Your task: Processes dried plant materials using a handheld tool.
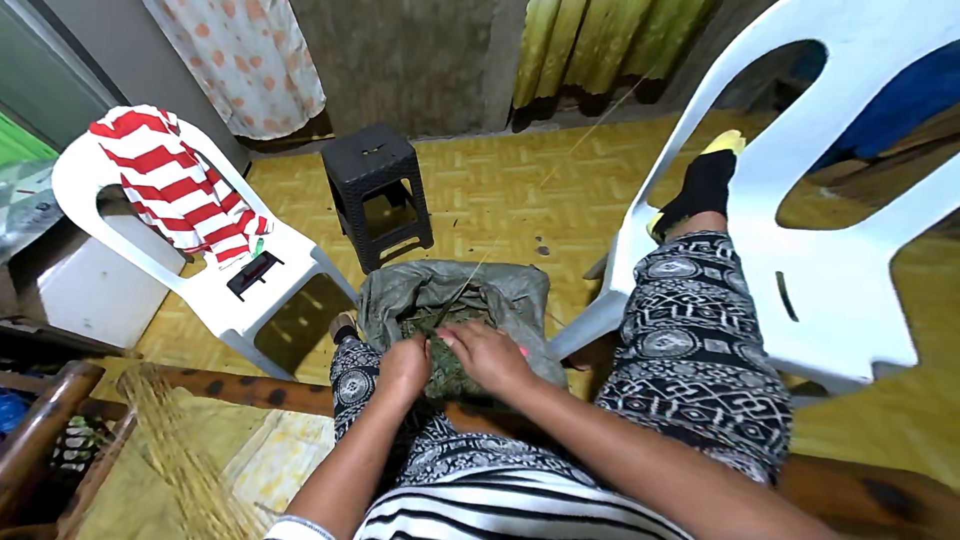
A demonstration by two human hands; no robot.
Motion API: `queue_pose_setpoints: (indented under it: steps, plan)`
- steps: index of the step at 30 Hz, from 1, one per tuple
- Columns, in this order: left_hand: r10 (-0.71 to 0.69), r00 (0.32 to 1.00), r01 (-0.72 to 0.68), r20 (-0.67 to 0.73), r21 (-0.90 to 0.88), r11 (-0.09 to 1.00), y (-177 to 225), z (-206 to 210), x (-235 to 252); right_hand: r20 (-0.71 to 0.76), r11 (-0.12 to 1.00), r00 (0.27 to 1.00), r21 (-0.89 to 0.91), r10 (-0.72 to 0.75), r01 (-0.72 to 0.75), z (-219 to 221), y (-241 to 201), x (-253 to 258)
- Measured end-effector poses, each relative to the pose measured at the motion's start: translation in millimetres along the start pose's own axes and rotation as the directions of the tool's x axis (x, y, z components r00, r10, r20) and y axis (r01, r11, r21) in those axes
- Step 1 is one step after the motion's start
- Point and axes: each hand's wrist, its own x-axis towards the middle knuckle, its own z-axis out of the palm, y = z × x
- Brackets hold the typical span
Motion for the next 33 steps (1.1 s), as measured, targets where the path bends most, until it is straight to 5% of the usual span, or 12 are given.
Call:
queue_pose_setpoints:
  steps: [7, 13, 23, 28, 33]
  plan:
    - [0.010, 1.000, -0.009, -0.015, 0.032, 0.999, 3.6, 2.1, -1.4, -0.057, 0.988, 0.998, -0.152, 0.024, -0.033, -2.0, 5.1, 7.2]
    - [0.002, 1.000, -0.001, -0.015, 0.035, 0.999, -2.3, 0.2, -4.8, -0.215, 0.978, 0.959, -0.058, 0.184, -0.201, -22.1, 38.6, 26.6]
    - [0.006, 0.999, -0.002, -0.051, 0.074, 0.997, 9.1, 1.5, 2.4, 0.040, 0.998, 0.998, -0.045, 0.043, -0.041, -5.9, -3.0, -1.3]
    - [0.025, 0.998, -0.019, -0.058, 0.095, 0.995, 8.9, 4.3, 1.5, -0.044, 0.978, 0.997, -0.196, 0.062, -0.070, -8.6, 7.5, 7.4]
    - [0.029, 0.998, -0.025, -0.060, 0.071, 0.997, 3.9, 3.8, -1.5, -0.250, 0.966, 0.953, -0.146, 0.171, -0.212, -18.0, 37.5, 24.0]
